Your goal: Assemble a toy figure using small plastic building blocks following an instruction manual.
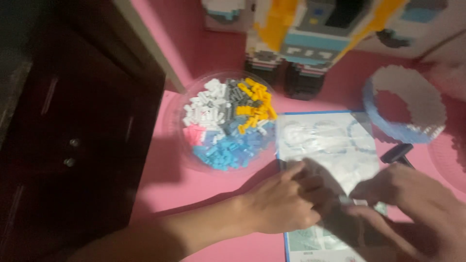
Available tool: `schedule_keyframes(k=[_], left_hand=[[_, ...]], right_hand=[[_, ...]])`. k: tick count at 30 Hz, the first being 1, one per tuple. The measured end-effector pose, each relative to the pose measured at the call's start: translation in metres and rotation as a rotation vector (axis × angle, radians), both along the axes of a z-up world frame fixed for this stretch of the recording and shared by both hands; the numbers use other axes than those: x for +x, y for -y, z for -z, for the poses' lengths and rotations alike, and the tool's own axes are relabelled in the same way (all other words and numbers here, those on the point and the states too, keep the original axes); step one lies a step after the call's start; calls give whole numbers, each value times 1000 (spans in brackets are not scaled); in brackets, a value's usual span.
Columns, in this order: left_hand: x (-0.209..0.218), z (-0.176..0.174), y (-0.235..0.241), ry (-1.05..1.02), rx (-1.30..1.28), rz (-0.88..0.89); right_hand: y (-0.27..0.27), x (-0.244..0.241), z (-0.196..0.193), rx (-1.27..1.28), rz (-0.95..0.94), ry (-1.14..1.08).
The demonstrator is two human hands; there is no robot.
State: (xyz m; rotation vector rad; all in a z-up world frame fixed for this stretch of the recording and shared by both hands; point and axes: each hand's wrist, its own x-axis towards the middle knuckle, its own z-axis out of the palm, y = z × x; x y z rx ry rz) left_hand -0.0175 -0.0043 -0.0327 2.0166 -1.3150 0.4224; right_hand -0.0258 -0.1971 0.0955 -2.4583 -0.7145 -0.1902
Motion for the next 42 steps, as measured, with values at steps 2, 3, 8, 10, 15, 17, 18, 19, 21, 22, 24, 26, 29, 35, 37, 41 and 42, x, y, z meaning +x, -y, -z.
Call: schedule_keyframes(k=[2,3,8,10,15,17,18,19,21,22,24,26,29,35,37,41,42], left_hand=[[-3,2,0,-5,-99,0],[-4,5,0,-46,-52,29],[-5,2,-2,-6,-30,12],[-5,1,-3,124,-84,-10],[-10,15,5,119,-131,21],[-12,17,7,96,-146,35],[-13,17,7,77,-150,50],[-13,16,7,60,-153,68],[-15,21,12,20,-198,107],[-15,24,14,-16,-237,142],[-20,21,13,-91,-238,107],[-27,21,11,-168,-237,72],[-27,19,11,-243,-261,41],[-23,20,9,-5,-233,72],[-22,18,6,-32,-187,102],[-22,22,7,-23,-185,107],[-22,22,7,-33,-172,138]], right_hand=[[-13,16,1,16,18,33],[-9,30,9,-27,-106,37],[-8,56,16,-242,-225,32],[2,59,24,-651,72,83],[45,53,61,-740,56,-172],[41,51,56,-845,79,-227],[28,52,44,-757,66,-132],[14,53,31,-666,58,-36],[-22,58,8,-501,-37,28],[-41,60,-3,-331,-131,98],[-61,70,-6,-392,-183,144],[-80,75,-6,-451,-235,189],[-100,79,-6,-809,-226,304],[-116,87,1,-1039,-116,191],[-122,88,-2,-1080,-109,170],[-131,90,-5,-1105,-116,154],[-134,92,-5,-1118,-129,147]])
